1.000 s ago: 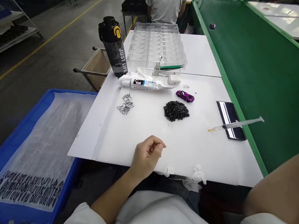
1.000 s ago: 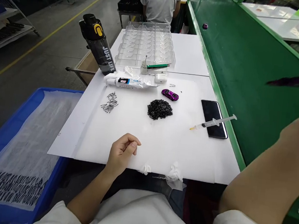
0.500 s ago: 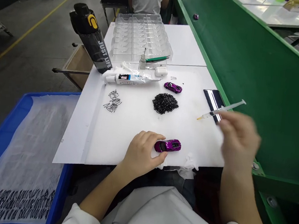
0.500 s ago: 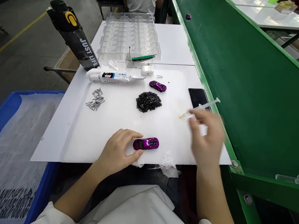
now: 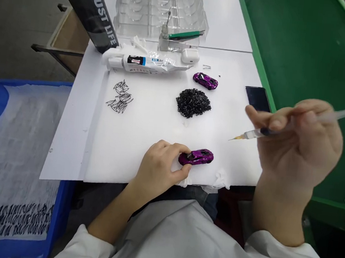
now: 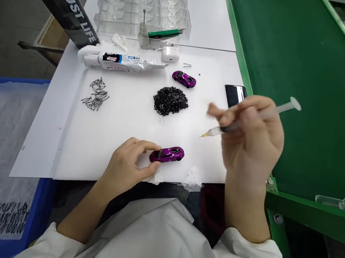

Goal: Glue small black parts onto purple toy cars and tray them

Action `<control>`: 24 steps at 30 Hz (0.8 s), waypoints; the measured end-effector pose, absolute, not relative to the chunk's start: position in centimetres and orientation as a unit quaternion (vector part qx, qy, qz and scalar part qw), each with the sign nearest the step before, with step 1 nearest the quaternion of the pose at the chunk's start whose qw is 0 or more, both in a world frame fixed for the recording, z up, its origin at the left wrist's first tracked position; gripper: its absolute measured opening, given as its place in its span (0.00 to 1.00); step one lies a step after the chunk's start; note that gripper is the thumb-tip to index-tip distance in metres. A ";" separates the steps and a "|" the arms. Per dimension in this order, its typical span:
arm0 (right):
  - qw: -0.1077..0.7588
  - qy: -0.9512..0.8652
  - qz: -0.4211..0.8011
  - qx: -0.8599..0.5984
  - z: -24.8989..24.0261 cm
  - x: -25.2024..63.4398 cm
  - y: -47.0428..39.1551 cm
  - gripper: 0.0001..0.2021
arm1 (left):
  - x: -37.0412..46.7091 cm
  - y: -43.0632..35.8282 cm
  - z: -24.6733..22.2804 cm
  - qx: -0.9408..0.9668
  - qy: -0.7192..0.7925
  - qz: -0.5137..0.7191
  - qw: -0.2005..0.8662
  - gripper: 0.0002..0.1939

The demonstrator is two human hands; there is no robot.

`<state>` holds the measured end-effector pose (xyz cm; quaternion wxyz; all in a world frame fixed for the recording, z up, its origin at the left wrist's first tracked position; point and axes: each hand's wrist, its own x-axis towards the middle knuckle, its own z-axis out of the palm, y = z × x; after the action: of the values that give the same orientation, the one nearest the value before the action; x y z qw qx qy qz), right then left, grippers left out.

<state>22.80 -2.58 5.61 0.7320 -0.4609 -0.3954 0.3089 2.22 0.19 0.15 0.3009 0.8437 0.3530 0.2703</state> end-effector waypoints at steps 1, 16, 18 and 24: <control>0.731 -0.439 0.328 -0.406 6.0 21.8 -2.5 0.07 | 2.2 0.2 0.2 0.840 0.359 0.272 0.303 0.09; 0.614 -0.567 0.499 -0.227 3.2 20.3 -2.5 0.23 | 2.3 0.3 -0.1 0.841 0.371 0.280 0.278 0.07; 0.611 -0.573 0.499 -0.222 3.1 20.2 -2.5 0.23 | 2.4 0.3 0.0 0.840 0.371 0.281 0.279 0.08; 0.610 -0.558 0.525 -0.201 3.0 20.4 -2.3 0.23 | 2.3 0.2 -0.2 0.840 0.370 0.283 0.279 0.08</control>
<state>20.38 -2.35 3.01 0.6103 -0.2012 -0.5579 0.5252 2.33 0.25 -0.21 0.2794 0.8398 0.3698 0.2826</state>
